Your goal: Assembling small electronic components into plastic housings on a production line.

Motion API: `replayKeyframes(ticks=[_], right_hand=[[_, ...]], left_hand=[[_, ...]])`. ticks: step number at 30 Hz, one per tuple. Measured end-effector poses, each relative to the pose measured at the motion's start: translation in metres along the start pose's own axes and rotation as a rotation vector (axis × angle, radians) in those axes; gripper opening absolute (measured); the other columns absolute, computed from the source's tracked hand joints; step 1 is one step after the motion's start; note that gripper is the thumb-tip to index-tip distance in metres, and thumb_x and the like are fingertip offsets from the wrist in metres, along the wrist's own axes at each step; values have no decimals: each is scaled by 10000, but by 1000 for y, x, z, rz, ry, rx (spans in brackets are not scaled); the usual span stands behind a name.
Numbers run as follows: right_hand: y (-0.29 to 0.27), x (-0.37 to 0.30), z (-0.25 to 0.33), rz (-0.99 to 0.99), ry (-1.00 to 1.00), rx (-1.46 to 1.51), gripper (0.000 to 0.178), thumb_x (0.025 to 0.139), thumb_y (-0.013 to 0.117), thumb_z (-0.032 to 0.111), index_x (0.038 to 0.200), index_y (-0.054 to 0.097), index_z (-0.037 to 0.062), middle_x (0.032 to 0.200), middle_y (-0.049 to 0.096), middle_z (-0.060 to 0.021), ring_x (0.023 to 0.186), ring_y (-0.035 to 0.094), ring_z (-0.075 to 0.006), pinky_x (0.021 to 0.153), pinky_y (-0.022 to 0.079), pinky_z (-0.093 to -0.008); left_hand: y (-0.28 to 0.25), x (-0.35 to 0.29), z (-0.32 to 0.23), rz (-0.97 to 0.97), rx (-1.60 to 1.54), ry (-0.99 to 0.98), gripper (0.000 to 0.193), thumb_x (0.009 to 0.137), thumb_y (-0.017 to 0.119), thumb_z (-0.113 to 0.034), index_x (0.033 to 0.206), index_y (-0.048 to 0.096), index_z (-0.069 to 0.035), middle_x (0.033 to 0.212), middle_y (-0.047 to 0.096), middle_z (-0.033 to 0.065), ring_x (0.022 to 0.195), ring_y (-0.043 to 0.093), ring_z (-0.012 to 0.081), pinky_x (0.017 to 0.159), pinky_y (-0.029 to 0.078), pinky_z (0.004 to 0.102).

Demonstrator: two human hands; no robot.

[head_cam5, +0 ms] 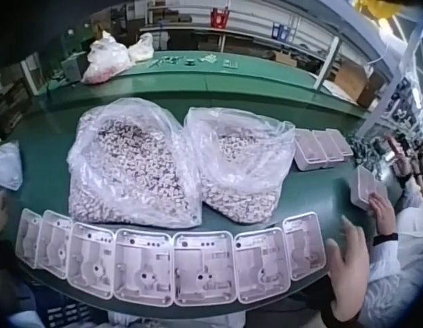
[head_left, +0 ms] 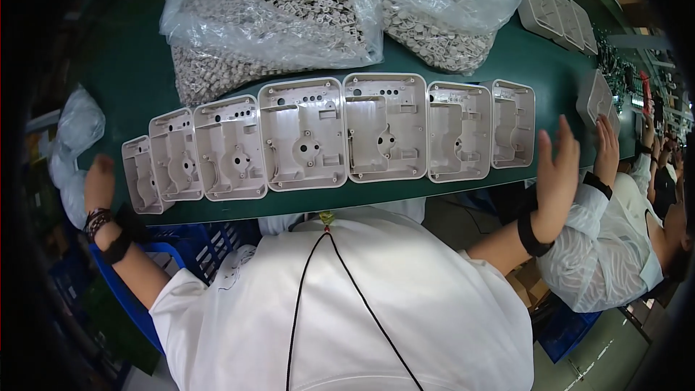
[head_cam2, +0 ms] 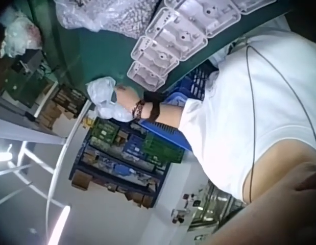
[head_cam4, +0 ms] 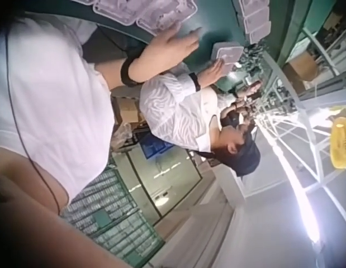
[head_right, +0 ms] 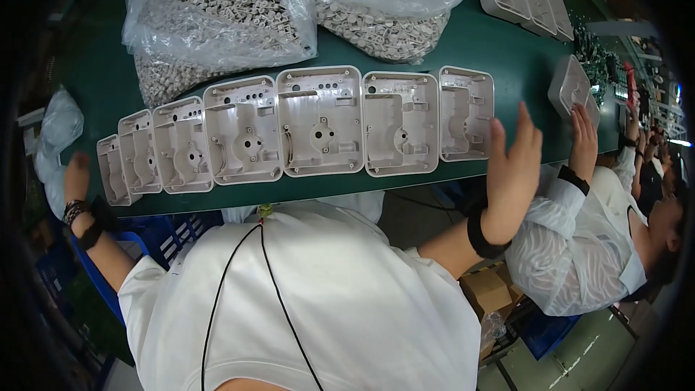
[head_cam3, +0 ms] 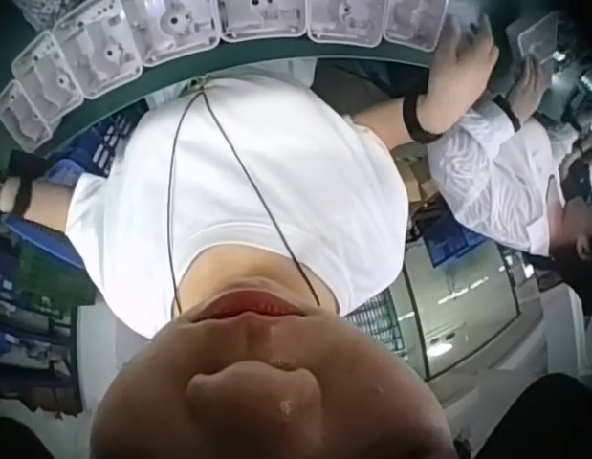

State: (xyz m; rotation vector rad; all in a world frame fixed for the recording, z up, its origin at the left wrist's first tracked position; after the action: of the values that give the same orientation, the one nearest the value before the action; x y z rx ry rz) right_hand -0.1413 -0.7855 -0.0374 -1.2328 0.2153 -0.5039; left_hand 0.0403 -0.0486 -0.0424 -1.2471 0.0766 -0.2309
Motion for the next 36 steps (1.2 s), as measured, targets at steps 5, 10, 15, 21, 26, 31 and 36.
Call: replayKeyframes(ticks=[5, 10, 15, 21, 26, 31, 36], right_hand=[[-31, -29, 150, -76, -467, 536, 342, 776, 647, 153, 1064, 563, -12, 995, 600, -138, 894, 552, -219, 786, 426, -310], [-1, -62, 251, 148, -835, 901, 427, 624, 759, 110, 1004, 583, 26, 887, 579, -104, 803, 536, -267, 733, 407, -338], [6, -59, 261, -13, -809, 747, 349, 633, 735, 83, 953, 600, 54, 868, 568, -79, 782, 527, -258, 691, 382, -337], [13, -63, 275, 19, -932, 748, 254, 630, 714, 39, 858, 609, 78, 820, 584, -22, 729, 533, -219, 676, 359, -319], [17, -68, 281, -1, -971, 820, 254, 623, 711, 12, 840, 599, 82, 782, 592, -4, 691, 538, -203, 682, 358, -315], [20, -70, 289, -13, -976, 807, 270, 625, 702, -20, 850, 593, 82, 810, 606, -12, 704, 539, -200, 689, 362, -310], [22, -61, 279, -9, -868, 887, 279, 627, 690, -48, 853, 588, 80, 844, 625, -39, 721, 542, -204, 680, 370, -297]], left_hand=[[-153, 17, -252, -27, -1262, -8, 289, 967, 361, -200, 1179, 465, -34, 591, 453, -22, 497, 388, 39, 453, 265, 184], [-149, -1, -393, 806, -1840, 151, 370, 975, 371, -314, 1190, 441, -20, 790, 587, 44, 551, 456, 43, 485, 345, 166], [-132, 3, -389, 741, -2015, -149, 485, 970, 303, -420, 1247, 417, -38, 709, 528, 14, 523, 417, 54, 439, 296, 177], [-140, -6, -385, 888, -2070, 110, 456, 975, 325, -372, 1237, 427, -13, 836, 548, 23, 564, 424, 57, 501, 344, 177], [-141, -14, -368, 900, -1969, 250, 374, 984, 360, -273, 1233, 431, -4, 865, 546, 21, 587, 419, 48, 520, 347, 170], [-134, -10, -351, 818, -1928, 234, 320, 981, 376, -234, 1191, 449, -4, 845, 528, 4, 597, 407, 42, 521, 336, 169], [-123, -10, -349, 808, -1945, 280, 243, 969, 411, -231, 1058, 477, -15, 778, 496, -17, 599, 390, 37, 522, 327, 172]])
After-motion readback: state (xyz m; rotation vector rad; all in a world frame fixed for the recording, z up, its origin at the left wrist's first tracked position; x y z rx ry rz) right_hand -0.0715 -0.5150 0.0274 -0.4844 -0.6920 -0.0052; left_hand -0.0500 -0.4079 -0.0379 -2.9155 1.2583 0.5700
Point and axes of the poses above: each hand's wrist, its own x-axis towards the middle knuckle, its own y-axis out of the palm, z = x × y, the point moved 10 cm from there along x, towards the middle knuckle
